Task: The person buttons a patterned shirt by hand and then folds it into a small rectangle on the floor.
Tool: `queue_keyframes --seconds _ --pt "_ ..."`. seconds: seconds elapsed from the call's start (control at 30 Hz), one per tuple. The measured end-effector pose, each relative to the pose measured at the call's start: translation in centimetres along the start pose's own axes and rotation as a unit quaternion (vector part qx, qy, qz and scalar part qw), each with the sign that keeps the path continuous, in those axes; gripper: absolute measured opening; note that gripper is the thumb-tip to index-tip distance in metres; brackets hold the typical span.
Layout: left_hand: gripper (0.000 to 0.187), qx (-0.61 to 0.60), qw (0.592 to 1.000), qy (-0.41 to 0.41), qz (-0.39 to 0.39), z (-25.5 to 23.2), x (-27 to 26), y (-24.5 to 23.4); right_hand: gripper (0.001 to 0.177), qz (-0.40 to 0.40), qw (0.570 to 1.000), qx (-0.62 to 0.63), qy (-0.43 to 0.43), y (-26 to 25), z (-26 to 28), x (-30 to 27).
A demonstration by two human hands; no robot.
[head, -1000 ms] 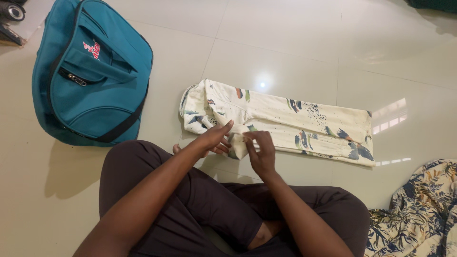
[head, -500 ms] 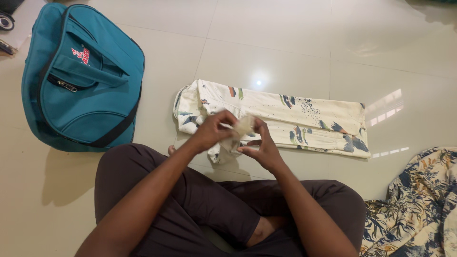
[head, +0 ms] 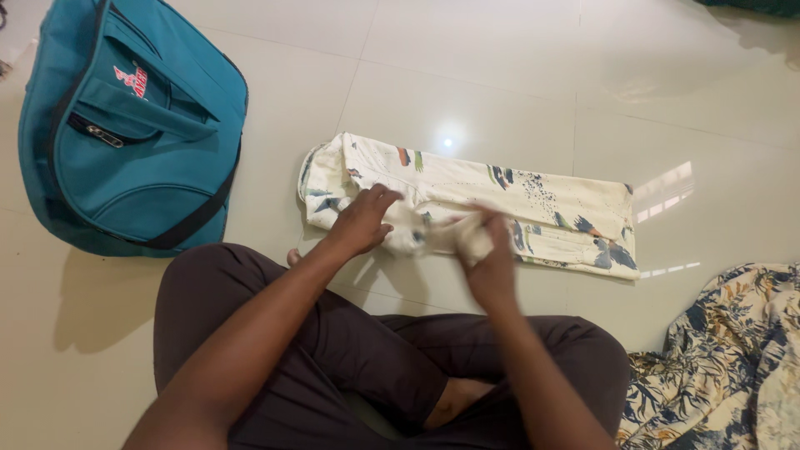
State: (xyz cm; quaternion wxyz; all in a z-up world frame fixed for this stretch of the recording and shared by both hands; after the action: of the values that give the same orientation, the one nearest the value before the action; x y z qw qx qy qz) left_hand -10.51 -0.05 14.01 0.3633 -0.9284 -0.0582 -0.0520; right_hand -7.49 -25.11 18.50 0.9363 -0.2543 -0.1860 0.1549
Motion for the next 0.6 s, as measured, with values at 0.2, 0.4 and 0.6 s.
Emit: queue_keyframes --seconds 0.2,0.4,0.6 --pt "0.029 0.087 0.992 0.088 -0.024 3.7 0.4 2.3 0.033 0.358 0.872 0.006 -0.333 -1.8 5.0 -3.5" --pt "0.016 0.09 0.994 -0.049 -0.043 3.7 0.4 1.0 0.032 0.375 0.9 -0.221 0.024 -5.0 -4.1 0.1" --pt "0.017 0.06 0.987 -0.128 -0.073 3.1 1.9 -0.5 0.022 0.314 0.944 -0.097 -0.017 -8.6 -10.9 2.1"
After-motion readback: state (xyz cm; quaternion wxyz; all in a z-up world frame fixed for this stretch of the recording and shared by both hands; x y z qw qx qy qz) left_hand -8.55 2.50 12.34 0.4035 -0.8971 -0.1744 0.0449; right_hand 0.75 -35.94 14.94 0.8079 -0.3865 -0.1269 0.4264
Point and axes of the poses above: each hand's wrist, its own x-axis towards the middle knuckle, its own y-axis out of the palm, z = x × y, the point moved 1 cm from there along x, towards the middle knuckle, and after that the axes turned 11 degrees about -x, right-handed, at the moved point
